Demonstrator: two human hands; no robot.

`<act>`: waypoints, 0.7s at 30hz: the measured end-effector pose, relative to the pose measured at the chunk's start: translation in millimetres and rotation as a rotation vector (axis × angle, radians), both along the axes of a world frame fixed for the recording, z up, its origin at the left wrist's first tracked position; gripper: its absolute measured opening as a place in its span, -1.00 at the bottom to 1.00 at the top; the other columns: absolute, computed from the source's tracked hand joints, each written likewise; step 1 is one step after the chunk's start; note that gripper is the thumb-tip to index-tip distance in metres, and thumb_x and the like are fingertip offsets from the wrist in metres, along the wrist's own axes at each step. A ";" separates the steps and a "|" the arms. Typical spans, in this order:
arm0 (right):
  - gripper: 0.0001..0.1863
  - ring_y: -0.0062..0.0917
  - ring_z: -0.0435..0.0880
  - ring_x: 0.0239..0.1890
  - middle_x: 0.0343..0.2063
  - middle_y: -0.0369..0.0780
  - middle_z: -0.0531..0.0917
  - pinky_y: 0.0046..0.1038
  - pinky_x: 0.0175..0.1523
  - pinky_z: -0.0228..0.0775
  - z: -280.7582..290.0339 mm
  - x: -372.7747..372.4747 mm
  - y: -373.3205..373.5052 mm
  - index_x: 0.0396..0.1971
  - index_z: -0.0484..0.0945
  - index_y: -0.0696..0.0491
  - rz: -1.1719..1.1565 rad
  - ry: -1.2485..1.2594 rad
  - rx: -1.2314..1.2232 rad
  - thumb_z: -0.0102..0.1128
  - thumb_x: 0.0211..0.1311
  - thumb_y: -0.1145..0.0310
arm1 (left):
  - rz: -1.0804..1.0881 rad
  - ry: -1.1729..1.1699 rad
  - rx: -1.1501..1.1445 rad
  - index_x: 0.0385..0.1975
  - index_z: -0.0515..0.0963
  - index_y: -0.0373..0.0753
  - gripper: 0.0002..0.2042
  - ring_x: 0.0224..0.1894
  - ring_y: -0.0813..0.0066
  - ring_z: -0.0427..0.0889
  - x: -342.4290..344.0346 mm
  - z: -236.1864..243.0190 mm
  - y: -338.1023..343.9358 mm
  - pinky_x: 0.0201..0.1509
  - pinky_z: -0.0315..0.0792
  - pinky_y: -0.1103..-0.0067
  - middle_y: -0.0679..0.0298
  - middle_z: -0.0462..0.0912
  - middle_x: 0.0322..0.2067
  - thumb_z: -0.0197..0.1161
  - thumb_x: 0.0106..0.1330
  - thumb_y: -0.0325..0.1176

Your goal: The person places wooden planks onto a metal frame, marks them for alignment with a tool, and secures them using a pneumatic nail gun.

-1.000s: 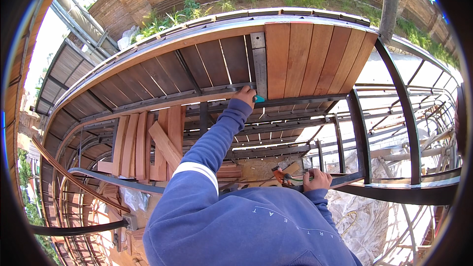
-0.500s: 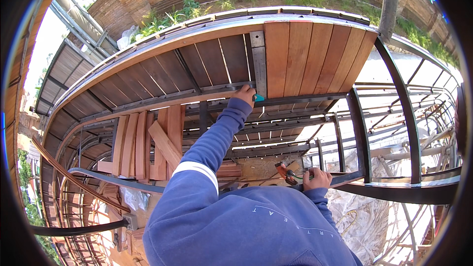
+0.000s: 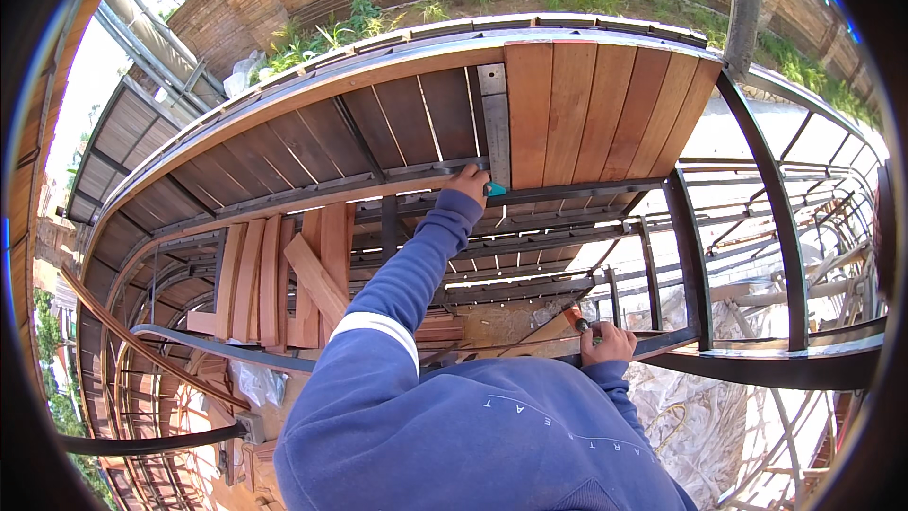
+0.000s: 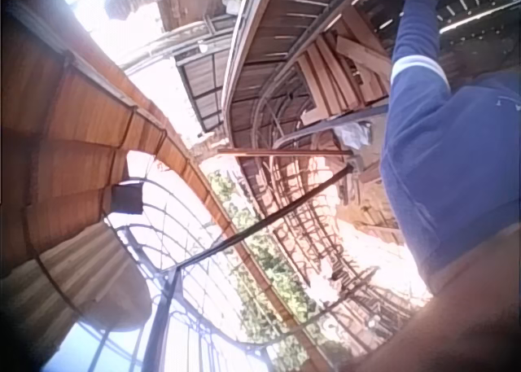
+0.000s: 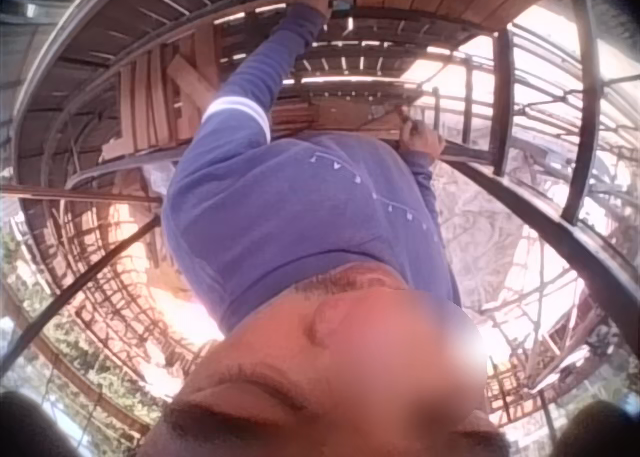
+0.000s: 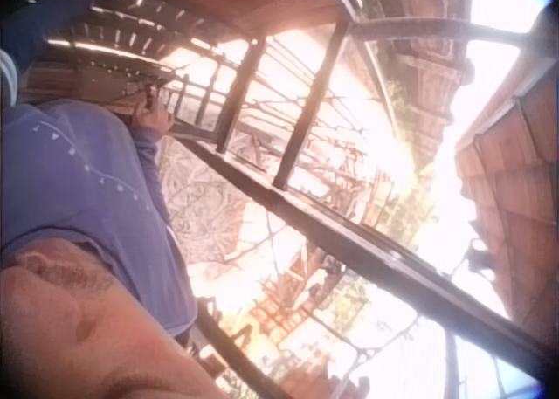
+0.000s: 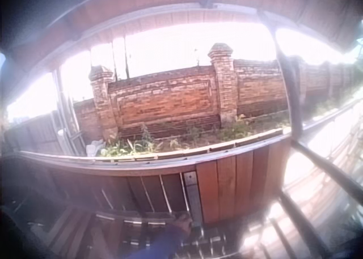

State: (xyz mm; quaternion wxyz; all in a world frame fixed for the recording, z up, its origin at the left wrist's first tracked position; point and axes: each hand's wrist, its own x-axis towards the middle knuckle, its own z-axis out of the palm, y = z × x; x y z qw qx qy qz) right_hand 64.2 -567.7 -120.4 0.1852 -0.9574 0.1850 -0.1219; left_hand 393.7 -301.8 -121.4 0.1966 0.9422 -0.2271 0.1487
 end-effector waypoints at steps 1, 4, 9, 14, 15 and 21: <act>-0.84 -0.38 0.67 -0.31 -0.46 -0.28 0.73 -0.28 0.11 0.28 1.9 0.1 0.5 -0.48 0.67 -0.02 0.000 0.012 0.003 0.24 0.03 0.23 | 0.002 -0.003 -0.001 -0.30 0.62 -0.11 -0.87 -0.21 0.10 0.64 0.6 -1.8 0.5 -0.14 0.56 0.30 0.25 0.56 -0.25 0.36 0.16 -0.37; -0.85 -0.38 0.67 -0.31 -0.47 -0.29 0.73 -0.27 0.11 0.28 2.1 0.1 0.4 -0.49 0.67 -0.02 0.006 0.000 -0.007 0.24 0.03 0.23 | 0.005 -0.002 -0.004 -0.30 0.62 -0.11 -0.88 -0.21 0.09 0.64 1.0 -1.8 0.3 -0.14 0.56 0.30 0.26 0.56 -0.24 0.36 0.17 -0.36; -0.85 -0.36 0.67 -0.32 -0.47 -0.28 0.73 -0.27 0.11 0.28 -3.5 -0.4 -0.8 -0.51 0.66 -0.03 0.012 -0.021 -0.022 0.23 0.03 0.23 | 0.008 0.012 -0.008 -0.30 0.63 -0.10 -0.88 -0.22 0.09 0.65 0.8 -0.6 -0.1 -0.14 0.56 0.29 0.26 0.56 -0.24 0.36 0.17 -0.36; -0.84 -0.35 0.67 -0.32 -0.47 -0.27 0.73 -0.26 0.12 0.27 -1.9 0.0 -0.4 -0.53 0.64 -0.02 0.007 -0.011 -0.015 0.22 0.03 0.23 | 0.003 0.017 0.001 -0.30 0.63 -0.10 -0.87 -0.22 0.09 0.65 1.2 0.9 -0.1 -0.14 0.56 0.29 0.26 0.56 -0.24 0.36 0.16 -0.36; -0.84 -0.34 0.67 -0.32 -0.47 -0.27 0.73 -0.26 0.12 0.27 -2.0 -0.1 -0.5 -0.53 0.64 -0.02 0.006 -0.012 -0.012 0.22 0.03 0.23 | 0.004 0.018 0.004 -0.30 0.63 -0.10 -0.87 -0.22 0.09 0.65 1.3 1.3 -0.3 -0.14 0.56 0.29 0.26 0.56 -0.24 0.37 0.16 -0.36; -0.83 -0.33 0.67 -0.30 -0.46 -0.26 0.73 -0.25 0.13 0.27 -1.5 -0.3 -0.9 -0.51 0.65 -0.01 0.010 -0.009 -0.004 0.21 0.03 0.22 | 0.012 0.016 0.018 -0.30 0.63 -0.10 -0.86 -0.23 0.10 0.65 1.9 1.0 -1.7 -0.15 0.57 0.30 0.27 0.57 -0.24 0.37 0.16 -0.35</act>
